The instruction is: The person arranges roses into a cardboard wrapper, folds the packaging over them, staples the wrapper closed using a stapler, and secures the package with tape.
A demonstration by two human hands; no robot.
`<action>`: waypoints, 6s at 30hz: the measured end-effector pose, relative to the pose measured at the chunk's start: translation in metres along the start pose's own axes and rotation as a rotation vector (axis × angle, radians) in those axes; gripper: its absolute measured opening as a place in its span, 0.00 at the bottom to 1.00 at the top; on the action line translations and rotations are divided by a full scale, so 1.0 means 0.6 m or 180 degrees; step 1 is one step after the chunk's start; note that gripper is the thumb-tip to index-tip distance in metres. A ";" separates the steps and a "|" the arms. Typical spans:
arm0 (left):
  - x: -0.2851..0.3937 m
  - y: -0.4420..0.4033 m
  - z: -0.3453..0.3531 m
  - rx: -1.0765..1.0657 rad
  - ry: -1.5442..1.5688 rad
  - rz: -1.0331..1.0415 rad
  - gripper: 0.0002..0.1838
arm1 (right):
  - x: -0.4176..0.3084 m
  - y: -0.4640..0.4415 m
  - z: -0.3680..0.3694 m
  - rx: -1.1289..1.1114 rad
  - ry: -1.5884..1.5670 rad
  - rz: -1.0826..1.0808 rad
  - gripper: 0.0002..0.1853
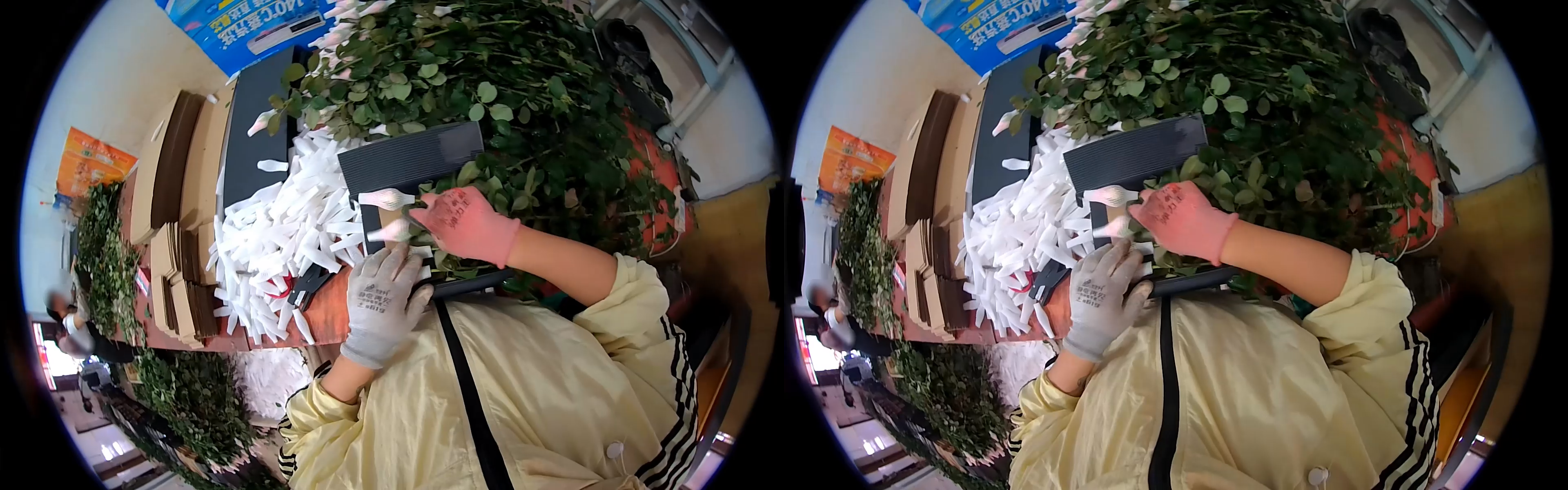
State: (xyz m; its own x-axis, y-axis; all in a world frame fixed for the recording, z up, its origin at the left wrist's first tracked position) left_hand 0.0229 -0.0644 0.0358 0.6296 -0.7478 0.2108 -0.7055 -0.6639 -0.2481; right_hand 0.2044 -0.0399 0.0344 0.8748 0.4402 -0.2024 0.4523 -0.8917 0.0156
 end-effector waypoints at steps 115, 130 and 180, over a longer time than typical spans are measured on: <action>-0.230 0.024 -0.008 -0.1090 -0.0433 0.0027 0.06 | -0.021 0.065 0.054 0.0658 -0.0125 -0.0348 0.22; -0.046 -0.009 -0.006 -0.0895 0.0547 0.0064 0.19 | -0.010 0.035 0.001 0.0519 -0.0404 0.0556 0.22; -0.041 -0.048 -0.060 -0.0400 0.0451 -0.0083 0.20 | -0.003 0.006 0.032 -0.0179 -0.0442 0.0158 0.18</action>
State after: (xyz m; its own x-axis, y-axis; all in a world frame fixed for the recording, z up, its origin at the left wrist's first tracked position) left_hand 0.0161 -0.0272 0.0721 0.6024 -0.7180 0.3489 -0.7302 -0.6722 -0.1226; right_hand 0.2012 -0.0457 0.0158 0.8657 0.3733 -0.3334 0.4214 -0.9030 0.0831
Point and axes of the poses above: each hand's wrist, its own y-axis away from the middle knuckle, its own z-axis out of the palm, x = y × z, the point moved 2 cm from there along -y, towards the middle knuckle, and after that the axes turned 10 degrees about -y, right-handed, at the moved point
